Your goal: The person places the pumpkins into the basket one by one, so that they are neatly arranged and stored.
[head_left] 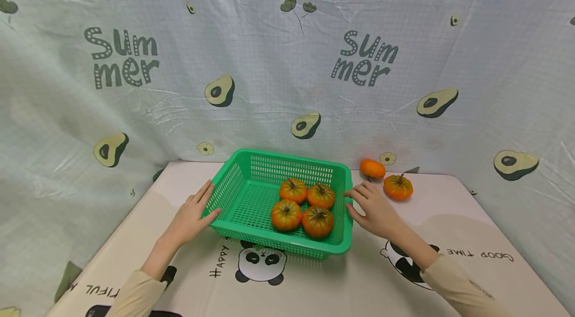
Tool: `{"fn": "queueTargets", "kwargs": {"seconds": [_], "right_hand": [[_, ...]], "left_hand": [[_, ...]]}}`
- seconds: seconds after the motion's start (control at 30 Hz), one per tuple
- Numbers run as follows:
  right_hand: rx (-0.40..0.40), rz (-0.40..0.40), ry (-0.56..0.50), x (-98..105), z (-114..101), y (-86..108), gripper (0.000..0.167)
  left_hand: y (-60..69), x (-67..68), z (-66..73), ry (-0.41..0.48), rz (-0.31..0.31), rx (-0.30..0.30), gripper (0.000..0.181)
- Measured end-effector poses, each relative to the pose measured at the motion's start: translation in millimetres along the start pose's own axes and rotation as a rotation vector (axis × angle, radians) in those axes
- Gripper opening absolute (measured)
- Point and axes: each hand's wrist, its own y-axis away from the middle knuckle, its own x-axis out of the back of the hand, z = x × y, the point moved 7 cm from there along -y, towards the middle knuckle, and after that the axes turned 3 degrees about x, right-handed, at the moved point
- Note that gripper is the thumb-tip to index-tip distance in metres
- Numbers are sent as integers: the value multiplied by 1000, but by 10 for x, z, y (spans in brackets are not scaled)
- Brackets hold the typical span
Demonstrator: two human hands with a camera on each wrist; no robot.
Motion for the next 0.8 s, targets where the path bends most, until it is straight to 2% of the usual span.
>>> {"fn": "queueTargets", "kwargs": {"seconds": [0.07,0.37,0.6,0.8], "right_hand": [[-38,2,14,-3,73,76,21],[-202,-10,81,-34,510,408,19],[-390,55,119,5,927,570,20],[-587,16,131,-58,1241,728,33]], "left_hand": [[0,1,2,7,0,1,66],[7,-6,-3,17,-4,0,66],[7,-11,-16,30,3,-1,66],[5,-26,-26,32,-9,4,67]]}}
